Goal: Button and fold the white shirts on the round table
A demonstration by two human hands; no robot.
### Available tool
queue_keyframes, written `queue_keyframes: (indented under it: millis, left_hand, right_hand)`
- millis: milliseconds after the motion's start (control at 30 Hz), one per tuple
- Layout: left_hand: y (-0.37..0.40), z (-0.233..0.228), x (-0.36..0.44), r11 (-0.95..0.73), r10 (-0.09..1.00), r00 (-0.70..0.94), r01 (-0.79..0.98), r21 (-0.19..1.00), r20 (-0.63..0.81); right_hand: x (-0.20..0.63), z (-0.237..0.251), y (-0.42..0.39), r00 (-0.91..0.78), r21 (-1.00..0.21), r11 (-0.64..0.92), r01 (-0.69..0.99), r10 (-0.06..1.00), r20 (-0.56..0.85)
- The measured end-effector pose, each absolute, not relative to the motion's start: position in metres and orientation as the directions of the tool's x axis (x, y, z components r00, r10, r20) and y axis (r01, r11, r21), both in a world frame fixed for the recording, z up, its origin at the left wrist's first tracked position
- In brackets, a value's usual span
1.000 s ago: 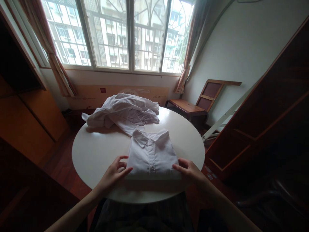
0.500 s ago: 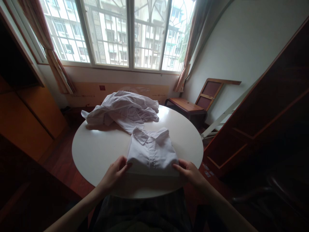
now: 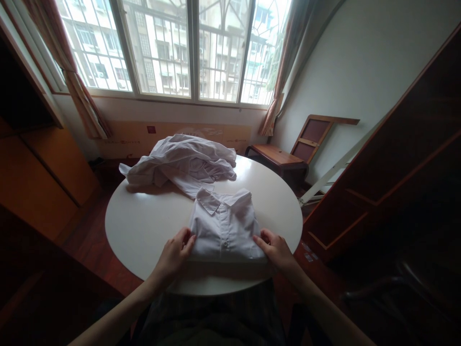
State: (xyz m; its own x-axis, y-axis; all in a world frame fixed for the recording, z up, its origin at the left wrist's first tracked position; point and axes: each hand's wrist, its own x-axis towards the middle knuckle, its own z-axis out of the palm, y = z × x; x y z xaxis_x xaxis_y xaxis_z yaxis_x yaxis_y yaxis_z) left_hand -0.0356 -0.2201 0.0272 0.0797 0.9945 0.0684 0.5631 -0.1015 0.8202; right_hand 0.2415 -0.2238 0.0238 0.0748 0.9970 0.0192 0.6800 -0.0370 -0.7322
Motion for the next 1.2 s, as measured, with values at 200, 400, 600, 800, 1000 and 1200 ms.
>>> queue_keyframes:
  millis: [200,400,600,800,1000,1200]
  left_hand:
    - [-0.194,0.032,-0.042,0.074,0.987,0.117,0.253,0.965,-0.107]
    - [-0.151,0.035,-0.037,0.124,0.950,0.268,0.154,0.980,-0.162]
    - [-0.120,0.030,-0.030,0.038,0.985,0.153,0.242,0.969,-0.077]
    - [-0.111,0.022,-0.024,-0.020,0.987,0.156,-0.054,0.998,0.028]
    - [-0.098,0.010,-0.026,-0.064,0.996,-0.047,0.121,0.991,0.070]
    - [-0.083,0.033,-0.021,0.105,0.994,-0.039,0.093,0.990,-0.101]
  right_hand:
    - [0.256,0.031,-0.196,-0.002,-0.870,-0.171,0.463,0.981,-0.193]
    - [0.253,0.030,-0.155,-0.053,-0.905,-0.038,0.425,0.996,-0.067]
    - [0.247,0.029,-0.132,0.055,-0.888,-0.075,0.453,0.997,-0.056]
    - [0.248,0.027,-0.126,0.010,-0.996,0.014,0.091,1.000,0.015]
    - [0.249,0.022,-0.120,0.097,-0.988,-0.121,0.095,0.989,-0.112]
    - [0.249,0.038,-0.102,0.066,-0.977,-0.184,0.107,0.982,-0.178]
